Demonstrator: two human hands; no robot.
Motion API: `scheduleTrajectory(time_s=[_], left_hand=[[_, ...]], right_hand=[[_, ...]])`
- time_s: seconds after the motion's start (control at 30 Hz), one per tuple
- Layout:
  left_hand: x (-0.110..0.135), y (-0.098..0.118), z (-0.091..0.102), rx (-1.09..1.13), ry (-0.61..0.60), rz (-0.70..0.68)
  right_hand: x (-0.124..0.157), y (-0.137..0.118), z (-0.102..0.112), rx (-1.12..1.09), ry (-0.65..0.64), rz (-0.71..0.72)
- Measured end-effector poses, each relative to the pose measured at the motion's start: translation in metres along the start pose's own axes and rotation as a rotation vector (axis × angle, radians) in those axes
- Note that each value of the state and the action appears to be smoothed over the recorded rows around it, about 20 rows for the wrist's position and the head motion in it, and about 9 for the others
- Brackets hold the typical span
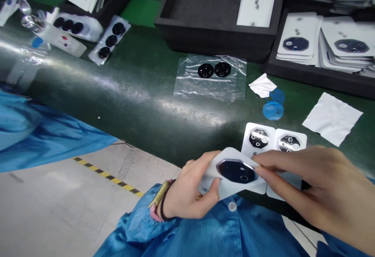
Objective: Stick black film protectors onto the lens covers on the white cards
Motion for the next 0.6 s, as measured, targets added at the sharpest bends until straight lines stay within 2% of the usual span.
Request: scheduleTrajectory(time_s=[0.2,0.5,0.6], left_hand=[[0.001,-0.004,-0.004,0.161,0.036,0.046],[0.004,-0.004,-0.006,0.191,0.025,0.109],[0.004,-0.004,-0.007,0.192,0.012,0.135]], right_hand=[[-0.005,0.005,-0.003,-0.161,-0.061,-0.091],[-0.001,0.019,-0.012,-0.268,-0.12,-0.224],[-0.003,0.019,-0.013,-0.256,-0.119,-0.22]])
Point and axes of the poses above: each hand's wrist, its own x-axis away from the middle knuckle, its own z-axis out of the back of the hand, y = z × x, the point moved 7 cm from there along -x, towards the middle knuckle, and after that the axes turned 7 degrees about -z, right-handed, at the moved point
